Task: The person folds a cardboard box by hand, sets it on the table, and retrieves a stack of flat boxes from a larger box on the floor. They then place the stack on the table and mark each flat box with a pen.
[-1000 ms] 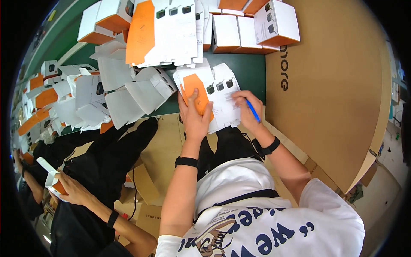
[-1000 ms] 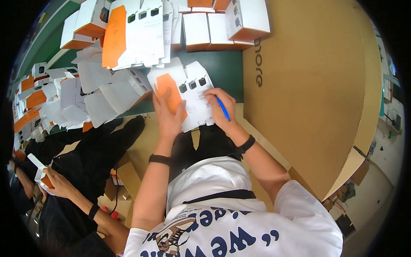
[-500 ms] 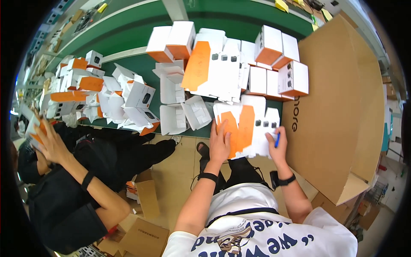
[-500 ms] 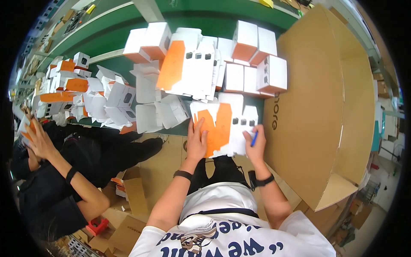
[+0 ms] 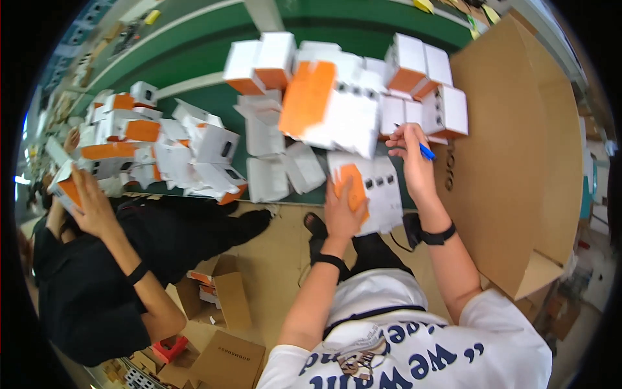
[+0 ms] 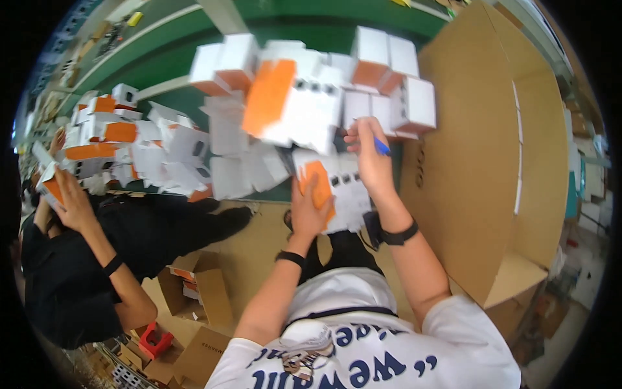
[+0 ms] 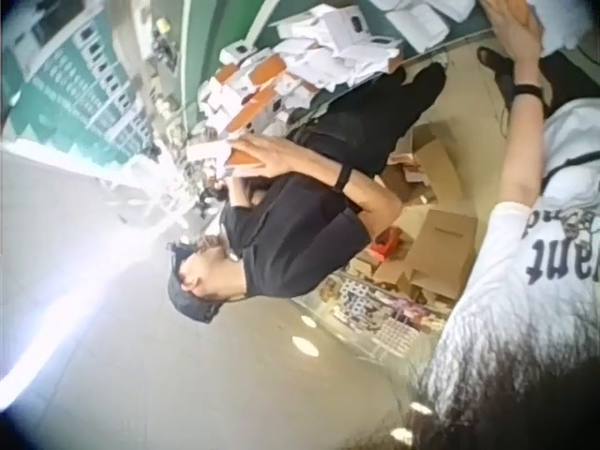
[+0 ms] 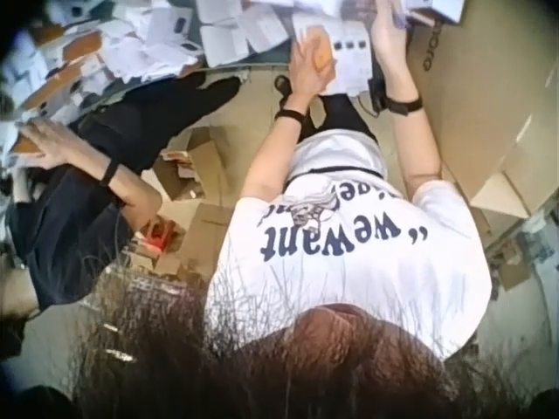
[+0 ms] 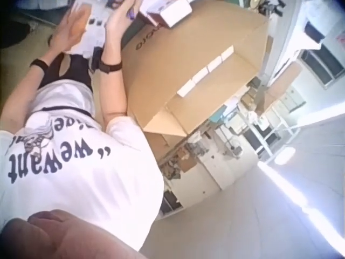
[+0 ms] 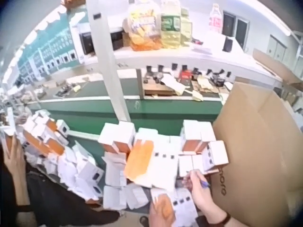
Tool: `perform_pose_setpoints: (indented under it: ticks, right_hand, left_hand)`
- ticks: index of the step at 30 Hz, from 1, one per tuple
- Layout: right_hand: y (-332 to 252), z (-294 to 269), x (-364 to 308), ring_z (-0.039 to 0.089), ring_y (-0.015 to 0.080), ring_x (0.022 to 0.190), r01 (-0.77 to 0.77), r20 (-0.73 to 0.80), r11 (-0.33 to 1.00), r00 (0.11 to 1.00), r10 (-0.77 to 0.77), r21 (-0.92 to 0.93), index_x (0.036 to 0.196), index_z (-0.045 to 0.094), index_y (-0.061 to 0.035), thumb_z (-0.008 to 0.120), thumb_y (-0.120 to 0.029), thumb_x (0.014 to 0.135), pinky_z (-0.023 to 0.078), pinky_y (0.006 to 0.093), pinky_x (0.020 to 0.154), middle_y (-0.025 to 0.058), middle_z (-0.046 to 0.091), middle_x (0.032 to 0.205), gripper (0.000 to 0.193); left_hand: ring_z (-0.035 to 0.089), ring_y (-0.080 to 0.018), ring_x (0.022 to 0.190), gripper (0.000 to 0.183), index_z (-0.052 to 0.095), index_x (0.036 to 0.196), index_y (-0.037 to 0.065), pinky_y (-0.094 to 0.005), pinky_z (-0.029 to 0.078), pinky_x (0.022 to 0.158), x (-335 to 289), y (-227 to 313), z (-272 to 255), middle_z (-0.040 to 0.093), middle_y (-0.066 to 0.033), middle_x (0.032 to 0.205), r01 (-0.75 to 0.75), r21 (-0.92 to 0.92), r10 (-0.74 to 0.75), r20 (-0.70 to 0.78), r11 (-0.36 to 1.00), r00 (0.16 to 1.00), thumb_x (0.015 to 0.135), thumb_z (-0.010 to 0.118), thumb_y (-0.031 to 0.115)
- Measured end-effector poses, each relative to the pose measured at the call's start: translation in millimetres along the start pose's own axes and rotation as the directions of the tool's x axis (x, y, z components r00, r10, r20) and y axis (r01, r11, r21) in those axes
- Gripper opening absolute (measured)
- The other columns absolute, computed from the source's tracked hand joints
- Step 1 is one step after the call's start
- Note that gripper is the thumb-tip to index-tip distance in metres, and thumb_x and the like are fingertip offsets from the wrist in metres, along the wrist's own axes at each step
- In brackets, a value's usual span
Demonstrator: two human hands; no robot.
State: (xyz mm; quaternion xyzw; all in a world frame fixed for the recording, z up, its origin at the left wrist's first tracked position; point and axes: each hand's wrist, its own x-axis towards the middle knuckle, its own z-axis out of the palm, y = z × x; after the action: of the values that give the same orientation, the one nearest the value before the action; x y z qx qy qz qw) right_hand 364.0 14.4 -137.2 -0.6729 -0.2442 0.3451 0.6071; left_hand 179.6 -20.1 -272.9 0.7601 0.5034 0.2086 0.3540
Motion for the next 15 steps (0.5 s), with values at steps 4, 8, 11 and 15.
perform_pose_setpoints:
  ticks: [4, 8, 11, 15]
  right_hand:
    - [53, -32, -42, 0.059, 0.0102, 0.074, -0.065, 0.146, 0.996, 0.987, 0.073, -0.061, 0.098, 0.064, -0.0033, 0.050, -0.027, 0.108, 0.047, 0.0256, 0.070, 0.0027, 0.060, 0.081, 0.030]
    - [123, -59, -75, 0.059, 0.0067, 0.064, -0.171, 0.285, 0.962, 0.931, 0.228, -0.211, 0.087, 0.063, -0.0025, 0.072, -0.008, 0.094, 0.045, 0.0231, 0.056, 0.0012, 0.064, 0.071, 0.013]
    - [139, -64, -75, 0.051, 0.0041, 0.059, 0.056, 0.327, 0.933, 0.942, 0.069, -0.356, 0.075, 0.059, -0.0021, 0.078, -0.008, 0.088, 0.040, 0.0231, 0.053, -0.0014, 0.059, 0.064, 0.024]
    - [139, -65, -73, 0.045, 0.0063, 0.054, 0.070, 0.320, 0.929, 0.946, 0.054, -0.364, 0.068, 0.055, -0.0014, 0.083, -0.010, 0.084, 0.038, 0.0253, 0.051, 0.0022, 0.055, 0.059, 0.033]
  left_hand:
    - [0.038, -0.0510, 0.141, 0.075, 0.050, 0.150, 0.017, -0.0522, 0.039, 0.113, 2, -5, -10, 0.028, -0.0327, 0.159, 0.014, 0.004, -0.014, -0.001, 1.000, 1.000, 0.083, 0.081, 0.037]
    - [0.036, -0.0489, 0.143, 0.076, 0.048, 0.151, 0.019, -0.0527, 0.036, 0.114, 5, -4, -7, 0.028, -0.0311, 0.160, 0.039, 0.011, -0.039, 0.025, 0.999, 0.999, 0.083, 0.080, 0.035]
    - [0.037, -0.0486, 0.141, 0.076, 0.048, 0.150, 0.020, -0.0530, 0.036, 0.113, 7, -6, -5, 0.028, -0.0302, 0.159, 0.023, 0.008, -0.023, 0.025, 1.000, 0.999, 0.084, 0.080, 0.035]
    - [0.039, -0.0476, 0.140, 0.078, 0.045, 0.152, 0.022, -0.0534, 0.036, 0.111, 5, -8, -1, 0.027, -0.0282, 0.160, 0.034, 0.043, -0.036, 0.038, 0.998, 0.999, 0.084, 0.080, 0.036]
